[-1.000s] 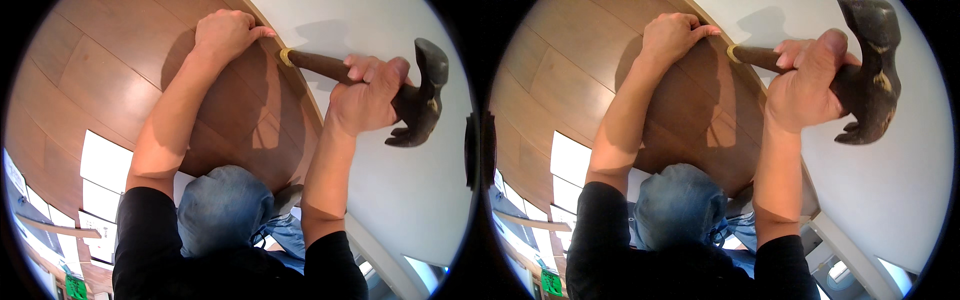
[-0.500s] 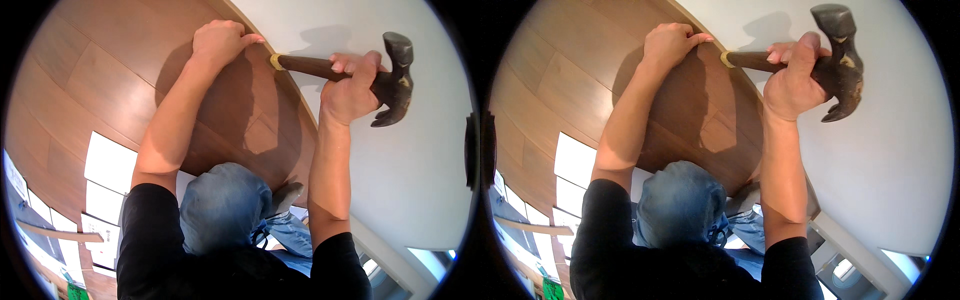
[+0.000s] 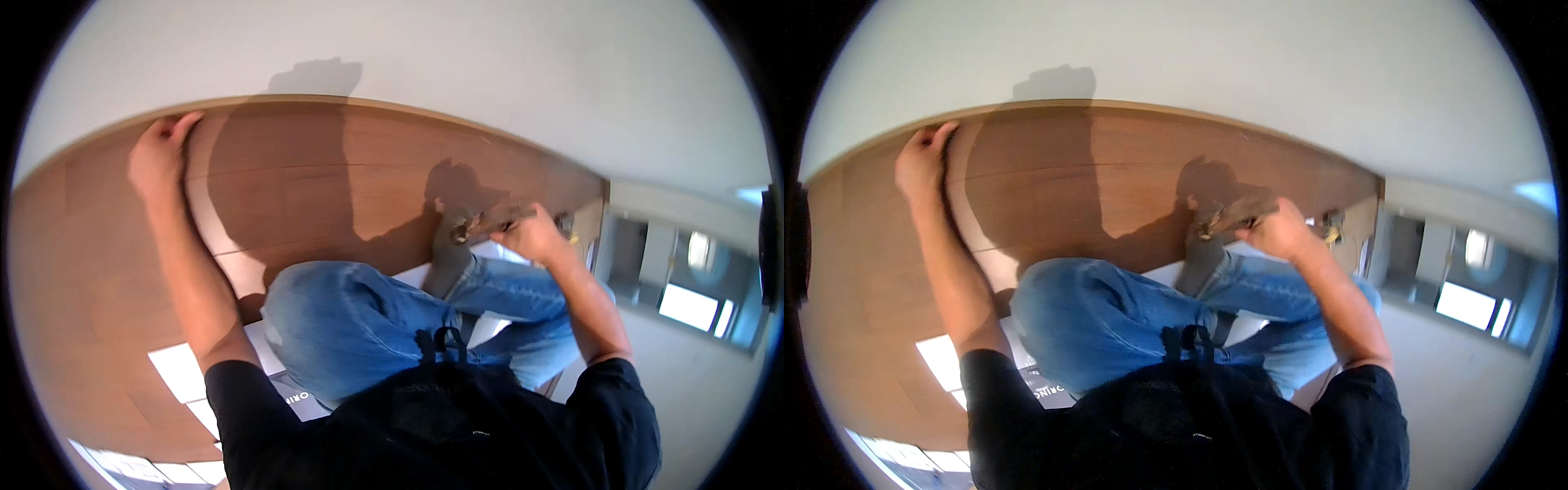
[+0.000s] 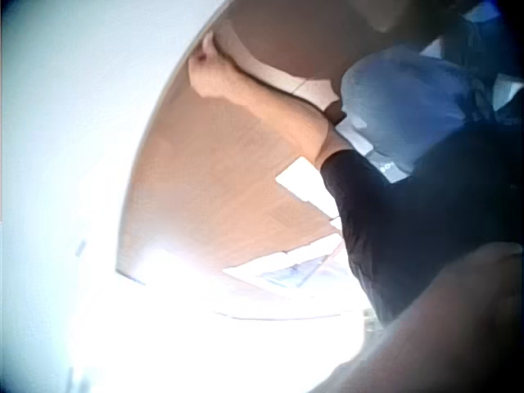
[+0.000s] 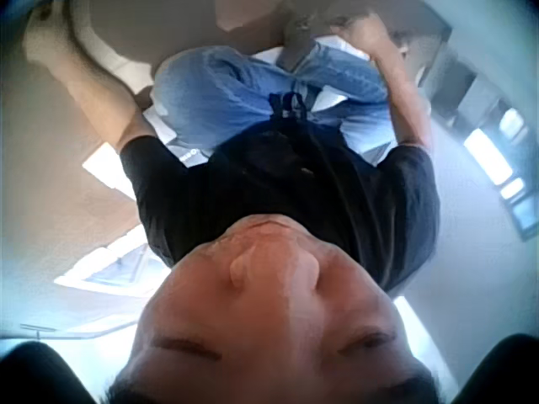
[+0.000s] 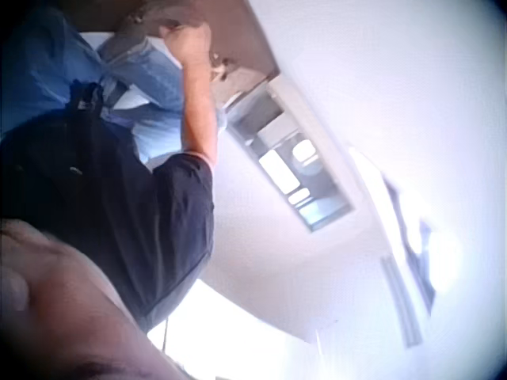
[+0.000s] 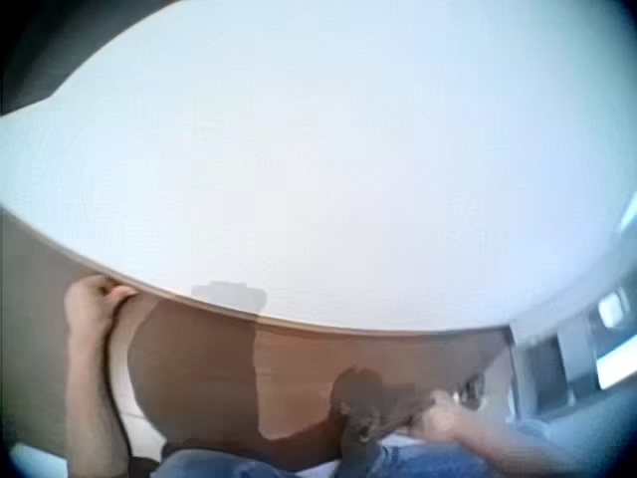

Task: The person installs a wood floor panel along a wall by positioning the board, hammering it into place with a wood block, and securing it using a pneumatic nail gun.

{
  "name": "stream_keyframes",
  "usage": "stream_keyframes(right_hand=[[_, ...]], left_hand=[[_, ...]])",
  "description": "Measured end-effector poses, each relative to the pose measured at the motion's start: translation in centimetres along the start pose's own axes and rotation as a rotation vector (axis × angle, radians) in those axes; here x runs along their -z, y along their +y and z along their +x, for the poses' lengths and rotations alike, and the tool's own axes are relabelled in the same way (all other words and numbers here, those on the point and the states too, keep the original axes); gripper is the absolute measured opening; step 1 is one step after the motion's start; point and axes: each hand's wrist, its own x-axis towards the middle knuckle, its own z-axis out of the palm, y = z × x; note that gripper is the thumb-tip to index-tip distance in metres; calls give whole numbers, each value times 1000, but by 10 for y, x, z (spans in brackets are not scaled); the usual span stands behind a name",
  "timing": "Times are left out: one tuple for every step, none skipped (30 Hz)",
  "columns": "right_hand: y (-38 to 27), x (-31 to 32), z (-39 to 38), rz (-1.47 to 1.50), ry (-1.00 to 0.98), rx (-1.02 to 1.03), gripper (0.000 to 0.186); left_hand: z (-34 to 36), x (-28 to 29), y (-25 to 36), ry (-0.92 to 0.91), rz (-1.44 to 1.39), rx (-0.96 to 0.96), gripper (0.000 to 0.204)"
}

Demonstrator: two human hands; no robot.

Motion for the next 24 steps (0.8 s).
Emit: stream_keyframes(right_hand=[[29, -2, -16, -71, -32, -124, 29], [58, -6, -37, -145, -72, -248, 32], [88, -9, -60, -195, -77, -354, 36], [112, -15, -82, -238, -87, -447, 41], [130, -17, -103, -243, -82, -482, 43], [150, -23, -125, -248, -78, -515, 46], [181, -35, -146, -212, -74, -507, 45], [205, -46, -159, -162, -87, -469, 45], [223, -48, -171, -129, -116, -442, 45], [240, -55, -180, -97, -146, -415, 45], [253, -71, -187, -80, -106, -386, 43], [273, -91, -186, -2, -76, -361, 42], [297, -113, -180, 74, -48, -332, 41], [316, -128, -176, 145, -21, -310, 40], [327, -135, -170, 202, -58, -313, 40], [328, -138, -158, 258, -87, -311, 40], [331, -142, -150, 266, -46, -238, 40], [333, -150, -144, 278, -10, -159, 39], [342, -168, -139, 257, -19, -109, 38], [353, -192, -135, 238, -32, -55, 38], [361, -205, -130, 218, -46, 3, 37], [360, -207, -126, 228, -32, 4, 37], [354, -204, -130, 239, -20, 10, 36], [349, -204, -133, 249, -12, 17, 36]], left_hand=[[-1, 5, 0, 38, 41, -18, 60], [-1, 1, 5, 66, 66, -8, 59], [-1, -7, 6, 94, 59, -67, 59], [-1, -11, 7, 96, 74, -90, 59], [0, -12, 9, 107, 90, -106, 59], [-1, -14, 10, 118, 107, -121, 59], [-1, -12, 12, 96, 116, -117, 58], [-2, -4, 12, 88, 115, -105, 57], [-6, -9, 10, 57, 101, -85, 56], [-10, -14, 7, 27, 88, -63, 55], [-7, -12, 8, -4, 60, -113, 50], [-5, -14, 6, -20, 43, -175, 48], [-6, -19, 4, -38, 27, -236, 46], [-9, -20, 15, -63, 7, -297, 45], [-31, -21, 48, -159, 20, -340, 41], [-54, -21, 80, -195, 31, -371, 37], [-72, -27, 110, -248, -6, -377, 35], [-91, -30, 132, -302, -33, -378, 33], [-110, -43, 153, -354, -100, -422, 32], [-130, -58, 178, -406, -162, -463, 31], [-156, -72, 207, -466, -171, -482, 31], [-182, -81, 240, -520, -169, -493, 32], [-209, -87, 274, -649, -293, -366, 30], [-221, -99, 295, -792, -346, -307, 33]])
